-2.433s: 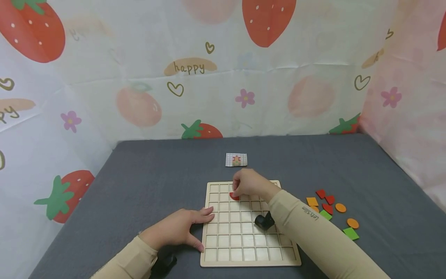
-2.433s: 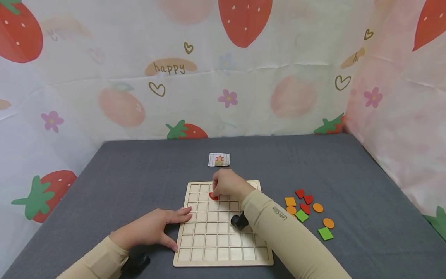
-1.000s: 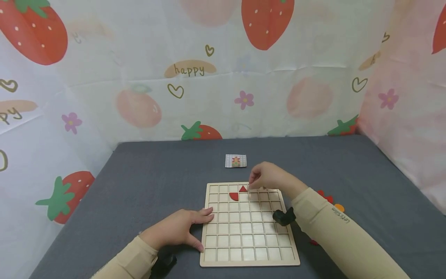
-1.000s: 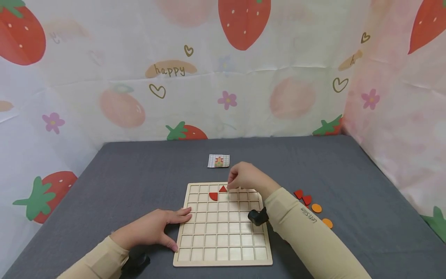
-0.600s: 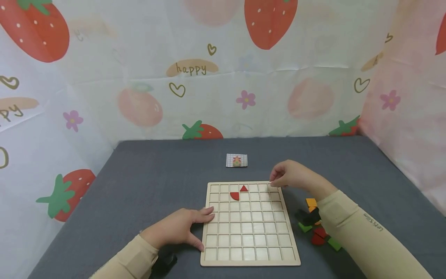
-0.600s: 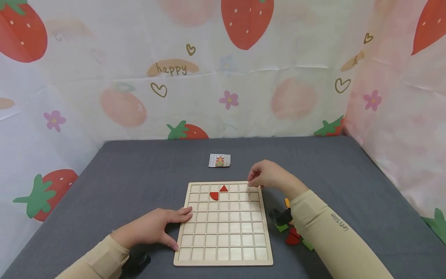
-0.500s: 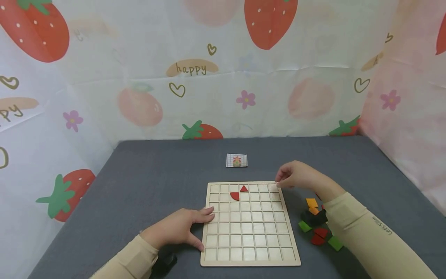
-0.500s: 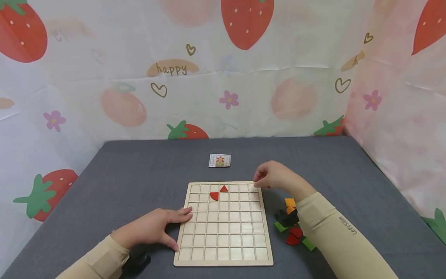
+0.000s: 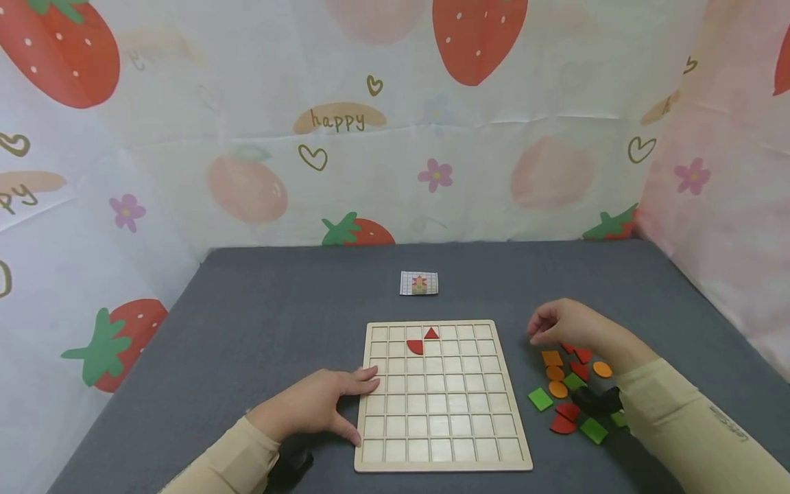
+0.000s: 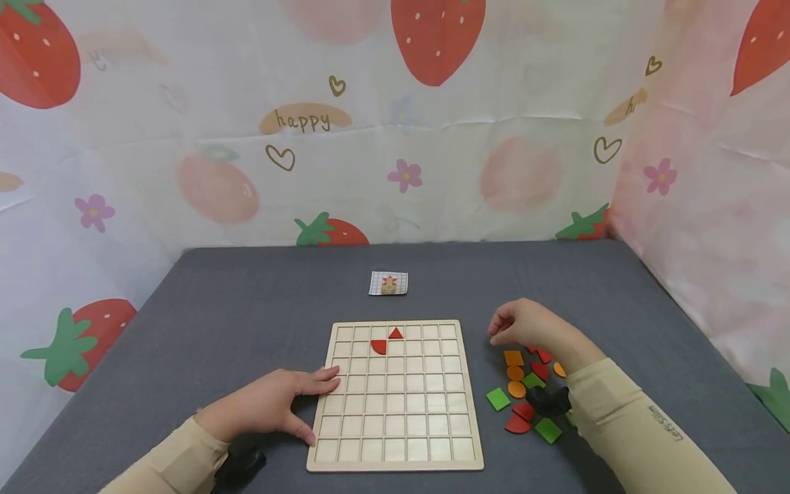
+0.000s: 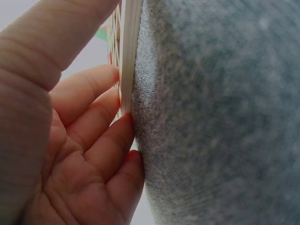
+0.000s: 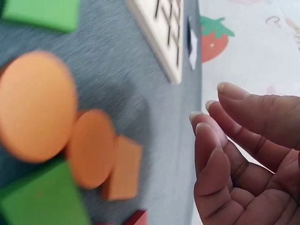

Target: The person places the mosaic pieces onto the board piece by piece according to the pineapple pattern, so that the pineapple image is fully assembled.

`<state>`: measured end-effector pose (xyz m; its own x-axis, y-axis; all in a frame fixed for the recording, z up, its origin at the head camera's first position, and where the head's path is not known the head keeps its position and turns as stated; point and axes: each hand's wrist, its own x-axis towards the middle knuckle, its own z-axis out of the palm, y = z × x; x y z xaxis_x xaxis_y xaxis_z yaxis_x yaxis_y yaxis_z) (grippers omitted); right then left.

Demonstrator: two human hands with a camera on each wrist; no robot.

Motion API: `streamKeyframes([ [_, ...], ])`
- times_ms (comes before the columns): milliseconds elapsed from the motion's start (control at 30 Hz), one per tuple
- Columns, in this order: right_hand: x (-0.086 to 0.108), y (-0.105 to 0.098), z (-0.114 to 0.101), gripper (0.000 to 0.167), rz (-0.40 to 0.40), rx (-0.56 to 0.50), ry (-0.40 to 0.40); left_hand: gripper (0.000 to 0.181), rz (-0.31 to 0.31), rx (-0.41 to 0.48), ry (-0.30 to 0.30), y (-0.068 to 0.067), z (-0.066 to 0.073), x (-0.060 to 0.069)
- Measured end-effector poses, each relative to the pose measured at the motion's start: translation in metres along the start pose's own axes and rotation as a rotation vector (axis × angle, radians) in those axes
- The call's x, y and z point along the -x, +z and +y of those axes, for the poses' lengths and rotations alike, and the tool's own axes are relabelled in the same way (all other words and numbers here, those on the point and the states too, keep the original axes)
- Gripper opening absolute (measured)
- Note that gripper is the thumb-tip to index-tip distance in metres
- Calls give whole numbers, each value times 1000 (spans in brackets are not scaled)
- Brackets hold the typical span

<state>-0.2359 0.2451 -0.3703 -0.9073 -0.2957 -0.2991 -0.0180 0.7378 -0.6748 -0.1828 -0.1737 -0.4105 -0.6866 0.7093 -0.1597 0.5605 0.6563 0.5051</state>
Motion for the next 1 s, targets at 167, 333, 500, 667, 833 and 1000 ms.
streamKeyframes([
  [167,2,-2,14,13,9,25,3,88,9,-7,6,1,0,0],
  [333,4,-4,24,11,-5,48,12,87,11,-11,8,1,-1,0],
  [500,5,-2,32,11,-39,44,37,87,15,-15,14,2,-2,0],
  [667,4,2,36,12,-54,38,22,87,16,-20,16,1,-2,0],
  [833,3,3,34,14,-51,74,-4,87,8,-16,10,0,-1,1],
  [1000,5,4,31,18,-51,116,-21,87,4,-17,6,0,0,1],
])
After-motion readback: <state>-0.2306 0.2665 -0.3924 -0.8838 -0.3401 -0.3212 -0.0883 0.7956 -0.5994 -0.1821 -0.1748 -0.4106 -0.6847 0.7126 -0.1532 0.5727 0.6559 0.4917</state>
